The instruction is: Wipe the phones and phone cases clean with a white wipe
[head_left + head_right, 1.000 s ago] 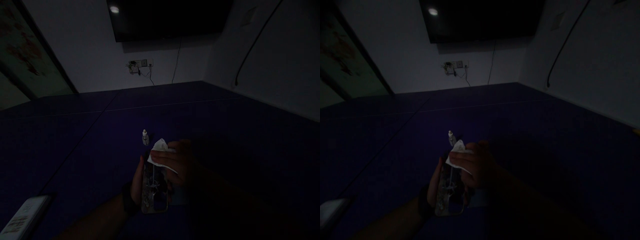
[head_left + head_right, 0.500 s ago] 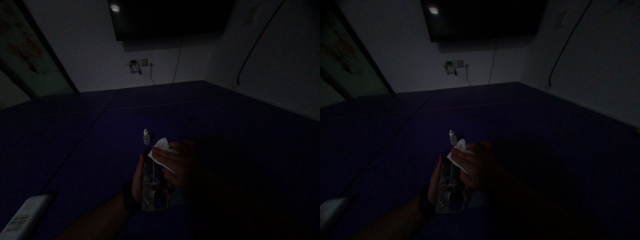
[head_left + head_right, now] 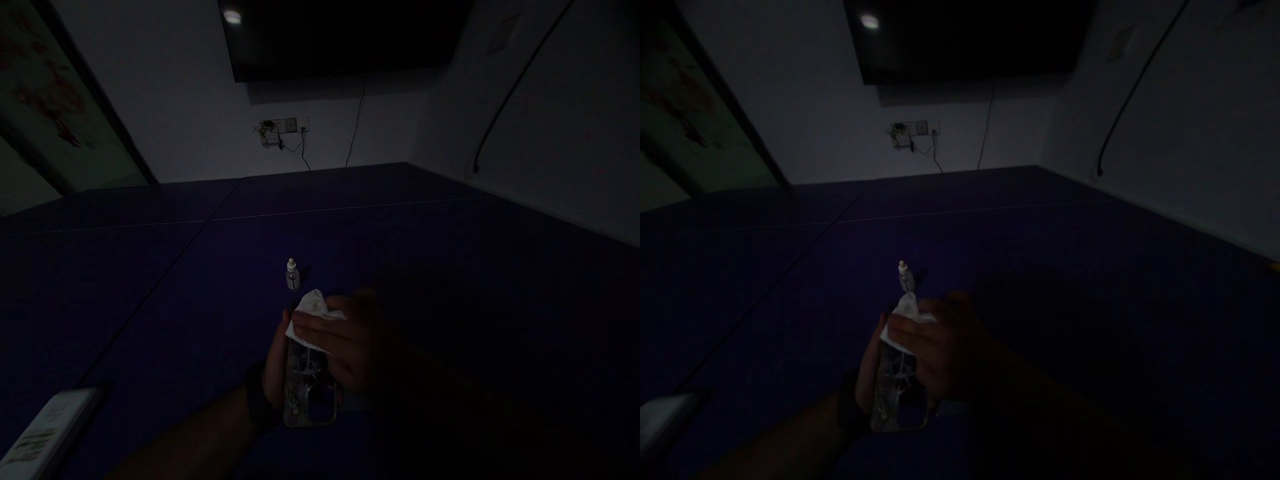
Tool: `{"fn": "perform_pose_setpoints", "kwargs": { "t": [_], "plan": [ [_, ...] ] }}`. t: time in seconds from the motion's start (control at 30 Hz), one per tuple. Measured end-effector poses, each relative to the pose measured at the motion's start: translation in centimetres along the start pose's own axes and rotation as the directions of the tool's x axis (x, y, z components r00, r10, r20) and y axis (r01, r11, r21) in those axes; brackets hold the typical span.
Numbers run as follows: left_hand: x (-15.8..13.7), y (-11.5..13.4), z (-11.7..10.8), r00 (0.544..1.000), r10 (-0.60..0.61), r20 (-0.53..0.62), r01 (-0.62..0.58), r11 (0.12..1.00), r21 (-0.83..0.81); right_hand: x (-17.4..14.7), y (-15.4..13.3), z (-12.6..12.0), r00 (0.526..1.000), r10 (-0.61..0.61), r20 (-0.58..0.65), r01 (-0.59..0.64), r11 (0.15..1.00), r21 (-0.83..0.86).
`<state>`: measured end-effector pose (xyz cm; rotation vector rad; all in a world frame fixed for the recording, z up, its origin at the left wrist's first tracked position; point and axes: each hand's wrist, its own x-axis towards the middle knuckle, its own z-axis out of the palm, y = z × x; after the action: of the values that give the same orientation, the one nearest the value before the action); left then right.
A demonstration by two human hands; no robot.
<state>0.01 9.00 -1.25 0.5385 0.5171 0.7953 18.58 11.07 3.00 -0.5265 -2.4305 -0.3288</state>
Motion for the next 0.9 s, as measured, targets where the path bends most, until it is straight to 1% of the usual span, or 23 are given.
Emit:
{"fn": "perform_pose_setpoints", "kwargs": {
  "t": [0.03, 0.07, 0.1, 0.13, 0.17, 0.2, 0.27, 0.3, 0.33, 0.37, 0.43, 0.5, 0.53, 0.57, 0.63, 0.7, 0.73, 0.8, 0.87, 0.9],
  "plan": [
    [0.1, 0.3, -0.2, 0.997, 0.036, -0.062, -0.030, 0.995, 0.095, 0.1, -0.3, 0.2, 1.000, 0.000, 0.022, 0.000, 1.000, 0.010],
    [0.2, 0.4, -0.3, 0.988, 0.102, -0.113, -0.071, 0.967, 0.245, 0.2, -0.5, 0.4, 0.999, 0.024, 0.035, -0.024, 1.000, 0.009],
    [0.4, 0.5, -0.3, 0.977, 0.170, -0.132, -0.107, 0.916, 0.387, 0.3, -0.6, 0.6, 0.997, 0.065, 0.033, -0.065, 0.998, 0.000],
    [0.5, 0.5, -0.3, 0.968, 0.227, -0.110, -0.149, 0.868, 0.474, 0.3, -0.6, 0.8, 0.994, 0.106, 0.019, -0.105, 0.994, -0.010],
    [0.7, 0.3, -0.3, 0.965, 0.254, -0.069, -0.187, 0.846, 0.499, 0.3, -0.5, 0.8, 0.990, 0.140, 0.000, -0.140, 0.990, -0.016],
    [0.7, 0.1, -0.3, 0.969, 0.248, -0.018, -0.212, 0.864, 0.457, 0.2, -0.2, 0.7, 0.987, 0.162, -0.018, -0.162, 0.987, -0.013],
    [0.7, -0.2, -0.3, 0.980, 0.177, 0.092, -0.193, 0.959, 0.207, -0.2, 0.5, 0.4, 0.984, 0.165, -0.060, -0.165, 0.986, 0.008],
    [0.6, -0.3, -0.3, 0.977, 0.153, 0.149, -0.166, 0.983, 0.077, -0.5, 0.9, 0.3, 0.983, 0.162, -0.088, -0.161, 0.987, 0.016],
    [0.5, -0.3, -0.3, 0.971, 0.135, 0.195, -0.134, 0.991, -0.019, -0.7, 1.2, 0.2, 0.978, 0.169, -0.118, -0.168, 0.986, 0.016],
    [0.4, -0.3, -0.3, 0.967, 0.131, 0.217, -0.118, 0.990, -0.071, -0.8, 1.4, 0.2, 0.972, 0.190, -0.140, -0.191, 0.982, 0.010],
    [0.2, -0.2, -0.4, 0.965, 0.154, 0.211, -0.132, 0.985, -0.113, -0.9, 1.5, 0.5, 0.955, 0.257, -0.144, -0.261, 0.965, -0.011],
    [0.2, -0.2, -0.4, 0.967, 0.166, 0.193, -0.144, 0.982, -0.124, -0.9, 1.3, 1.0, 0.944, 0.313, -0.100, -0.316, 0.948, -0.019],
    [0.2, -0.2, -0.4, 0.968, 0.163, 0.192, -0.140, 0.982, -0.126, -0.8, 1.1, 1.2, 0.945, 0.320, -0.076, -0.322, 0.947, -0.016],
    [0.2, -0.2, -0.5, 0.969, 0.152, 0.196, -0.128, 0.983, -0.128, -0.8, 1.0, 1.4, 0.951, 0.303, -0.057, -0.304, 0.953, -0.006],
    [0.2, -0.4, -0.7, 0.966, 0.125, 0.225, -0.096, 0.986, -0.136, -1.0, 1.1, 1.6, 0.975, 0.216, -0.051, -0.214, 0.976, 0.030],
    [0.4, -0.5, -0.9, 0.960, 0.131, 0.246, -0.095, 0.984, -0.152, -1.3, 1.4, 1.6, 0.987, 0.129, -0.096, -0.124, 0.990, 0.059],
    [0.4, -0.5, -0.9, 0.959, 0.142, 0.247, -0.104, 0.981, -0.164, -1.5, 1.6, 1.6, 0.984, 0.111, -0.136, -0.104, 0.993, 0.062],
    [0.4, -0.4, -0.9, 0.958, 0.148, 0.245, -0.107, 0.979, -0.171, -1.7, 1.9, 1.5, 0.970, 0.143, -0.198, -0.137, 0.990, 0.044],
    [0.4, -0.3, -0.9, 0.963, 0.111, 0.246, -0.074, 0.985, -0.155, -1.6, 1.8, 1.6, 0.960, 0.205, -0.190, -0.204, 0.979, 0.027],
    [0.3, -0.3, -0.9, 0.965, 0.080, 0.250, -0.046, 0.989, -0.138, -1.4, 1.7, 1.6, 0.961, 0.226, -0.159, -0.224, 0.974, 0.028]
  ]
}}
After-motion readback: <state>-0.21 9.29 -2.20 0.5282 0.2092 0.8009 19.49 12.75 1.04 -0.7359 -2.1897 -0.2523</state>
